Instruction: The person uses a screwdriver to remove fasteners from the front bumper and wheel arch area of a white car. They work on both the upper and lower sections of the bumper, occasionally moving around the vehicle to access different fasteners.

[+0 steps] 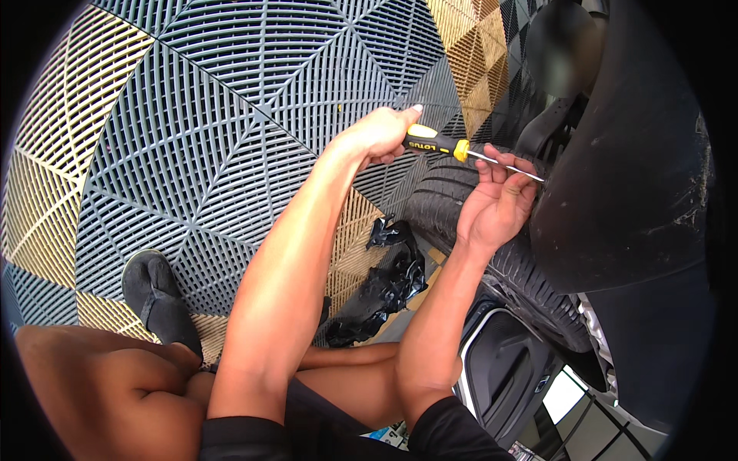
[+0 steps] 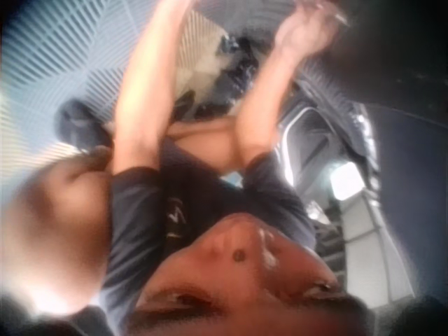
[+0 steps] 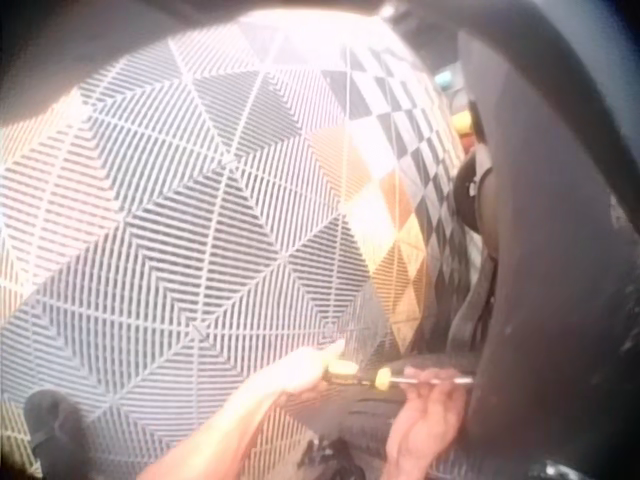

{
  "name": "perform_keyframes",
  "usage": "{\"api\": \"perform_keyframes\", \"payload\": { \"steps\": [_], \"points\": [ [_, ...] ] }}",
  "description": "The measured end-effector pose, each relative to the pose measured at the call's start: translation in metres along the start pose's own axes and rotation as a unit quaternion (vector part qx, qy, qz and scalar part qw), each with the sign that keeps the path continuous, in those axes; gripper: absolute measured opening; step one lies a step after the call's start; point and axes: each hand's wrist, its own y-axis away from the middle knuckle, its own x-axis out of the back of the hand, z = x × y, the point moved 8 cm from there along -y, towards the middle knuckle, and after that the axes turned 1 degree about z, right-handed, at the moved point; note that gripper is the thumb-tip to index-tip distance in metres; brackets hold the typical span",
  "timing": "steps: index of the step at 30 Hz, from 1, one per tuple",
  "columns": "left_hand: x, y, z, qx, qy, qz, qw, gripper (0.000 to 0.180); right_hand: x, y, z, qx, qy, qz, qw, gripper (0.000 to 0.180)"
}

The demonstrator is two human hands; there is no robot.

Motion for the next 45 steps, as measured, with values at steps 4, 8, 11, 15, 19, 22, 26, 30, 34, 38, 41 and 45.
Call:
{"api": "perform_keyframes", "payload": {
  "steps": [4, 8, 11, 15, 19, 22, 26, 30, 34, 38, 41, 45],
  "points": [
    [-0.008, 0.01, 0.028, -0.13, 0.281, -0.119, 0.943, 0.033, -0.006, -0.003, -0.001, 0.002, -0.014, 0.034, 0.999, 0.019],
    [-0.005, 0.01, 0.016, -0.194, 0.304, -0.16, 0.919, 0.037, -0.006, 0.001, 0.001, -0.001, 0.003, 0.076, 0.997, 0.024],
    [-0.003, 0.009, 0.007, -0.11, 0.228, -0.123, 0.959, 0.038, 0.003, 0.004, 0.002, -0.007, 0.002, 0.096, 0.995, 0.023],
    [0.006, 0.011, 0.007, -0.022, 0.059, -0.112, 0.992, 0.068, 0.007, 0.001, 0.0, 0.006, -0.026, 0.082, 0.996, 0.02],
    [-0.004, 0.007, 0.015, -0.049, 0.212, -0.107, 0.97, 0.049, 0.005, 0.0, 0.002, -0.004, -0.011, 0.109, 0.994, 0.019],
    [0.005, 0.019, 0.009, -0.136, 0.398, -0.22, 0.88, 0.043, 0.003, 0.006, 0.001, -0.004, -0.024, 0.118, 0.993, 0.02],
    [0.007, 0.009, 0.01, -0.124, 0.224, -0.143, 0.956, 0.03, 0.006, 0.002, 0.0, 0.01, -0.002, 0.108, 0.994, 0.021],
    [0.009, 0.002, 0.011, -0.039, 0.044, -0.04, 0.997, 0.049, 0.005, -0.004, 0.0, 0.015, -0.014, 0.078, 0.997, 0.023],
    [0.013, 0.0, 0.017, -0.015, -0.023, 0.035, 0.999, 0.054, -0.007, -0.002, -0.004, 0.003, -0.022, 0.068, 0.997, 0.023],
    [-0.001, 0.004, 0.022, -0.055, 0.224, -0.1, 0.968, 0.034, -0.003, 0.002, 0.001, -0.024, -0.045, 0.063, 0.997, 0.023],
    [-0.002, 0.008, 0.017, -0.129, 0.302, -0.159, 0.931, 0.04, 0.001, 0.001, 0.002, -0.002, -0.033, 0.029, 0.999, 0.022],
    [-0.001, 0.007, 0.01, -0.135, 0.288, -0.139, 0.938, 0.036, 0.0, 0.005, 0.003, -0.015, -0.025, 0.1, 0.995, 0.02]
  ]
}}
